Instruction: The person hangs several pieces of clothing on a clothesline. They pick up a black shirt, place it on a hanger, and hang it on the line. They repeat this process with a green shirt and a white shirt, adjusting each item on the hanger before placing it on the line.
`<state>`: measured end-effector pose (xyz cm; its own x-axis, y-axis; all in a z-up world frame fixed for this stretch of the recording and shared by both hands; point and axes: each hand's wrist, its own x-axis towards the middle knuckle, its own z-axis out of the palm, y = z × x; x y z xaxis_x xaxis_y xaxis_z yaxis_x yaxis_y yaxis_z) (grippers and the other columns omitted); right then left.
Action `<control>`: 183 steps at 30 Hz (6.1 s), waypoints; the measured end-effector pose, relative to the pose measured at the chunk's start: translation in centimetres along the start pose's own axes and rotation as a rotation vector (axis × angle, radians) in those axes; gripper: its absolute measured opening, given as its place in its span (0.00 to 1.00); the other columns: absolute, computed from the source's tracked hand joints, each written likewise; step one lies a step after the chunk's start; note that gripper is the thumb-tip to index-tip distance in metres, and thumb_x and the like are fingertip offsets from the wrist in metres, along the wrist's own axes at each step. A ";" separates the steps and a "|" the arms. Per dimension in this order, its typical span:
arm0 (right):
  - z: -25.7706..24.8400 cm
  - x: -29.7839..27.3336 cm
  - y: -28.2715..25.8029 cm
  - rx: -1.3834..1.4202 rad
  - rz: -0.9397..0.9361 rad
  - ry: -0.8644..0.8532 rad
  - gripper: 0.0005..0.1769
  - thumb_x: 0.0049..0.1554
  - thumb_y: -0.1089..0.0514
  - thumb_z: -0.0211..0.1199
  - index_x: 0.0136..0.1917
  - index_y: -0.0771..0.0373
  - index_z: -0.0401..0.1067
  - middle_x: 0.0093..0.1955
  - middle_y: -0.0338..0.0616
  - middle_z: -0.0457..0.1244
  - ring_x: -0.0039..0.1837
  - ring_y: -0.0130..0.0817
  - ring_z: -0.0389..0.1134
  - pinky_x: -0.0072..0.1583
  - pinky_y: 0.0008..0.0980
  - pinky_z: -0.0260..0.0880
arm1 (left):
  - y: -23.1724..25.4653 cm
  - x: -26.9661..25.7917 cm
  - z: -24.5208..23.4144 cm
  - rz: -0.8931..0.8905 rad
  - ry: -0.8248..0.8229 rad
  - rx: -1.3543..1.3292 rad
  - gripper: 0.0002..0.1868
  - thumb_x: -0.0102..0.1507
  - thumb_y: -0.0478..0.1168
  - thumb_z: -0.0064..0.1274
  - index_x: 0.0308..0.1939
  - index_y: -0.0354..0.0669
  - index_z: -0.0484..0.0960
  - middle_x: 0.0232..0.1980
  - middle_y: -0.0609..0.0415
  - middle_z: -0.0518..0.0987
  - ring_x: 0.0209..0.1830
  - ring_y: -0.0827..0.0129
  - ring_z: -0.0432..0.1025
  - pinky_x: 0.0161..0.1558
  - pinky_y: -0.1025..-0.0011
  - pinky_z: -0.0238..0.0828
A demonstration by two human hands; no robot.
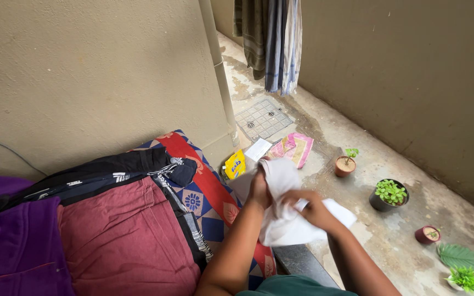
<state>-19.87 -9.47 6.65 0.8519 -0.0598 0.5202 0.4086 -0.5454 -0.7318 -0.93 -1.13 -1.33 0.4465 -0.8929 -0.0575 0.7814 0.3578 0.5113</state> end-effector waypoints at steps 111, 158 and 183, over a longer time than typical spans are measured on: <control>-47.3 33.5 -7.7 -0.577 0.048 1.051 0.18 0.63 0.51 0.73 0.44 0.71 0.79 0.36 0.46 0.70 0.36 0.26 0.69 0.43 0.29 0.71 | 17.2 7.6 37.3 1.311 0.264 1.834 0.15 0.64 0.47 0.59 0.50 0.45 0.78 0.34 0.45 0.85 0.30 0.49 0.80 0.32 0.57 0.76; -13.5 -5.5 11.0 -0.069 0.337 1.047 0.08 0.75 0.65 0.58 0.59 0.70 0.61 0.46 0.43 0.66 0.49 0.26 0.69 0.54 0.24 0.69 | 12.2 -4.4 15.6 0.765 0.308 1.346 0.07 0.70 0.40 0.51 0.47 0.41 0.79 0.18 0.56 0.67 0.16 0.76 0.59 0.22 0.71 0.56; -8.2 -4.5 8.7 -0.004 0.366 1.037 0.09 0.71 0.62 0.60 0.58 0.68 0.63 0.44 0.42 0.67 0.46 0.23 0.68 0.51 0.22 0.67 | 9.0 -3.1 15.0 0.784 0.256 1.485 0.10 0.71 0.45 0.54 0.44 0.41 0.80 0.18 0.55 0.69 0.16 0.73 0.61 0.22 0.69 0.55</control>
<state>-22.85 -20.84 1.52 0.2320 -0.8908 0.3907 0.1847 -0.3540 -0.9168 -1.84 0.72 16.30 0.6687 -0.5219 0.5296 -0.6296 -0.0186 0.7767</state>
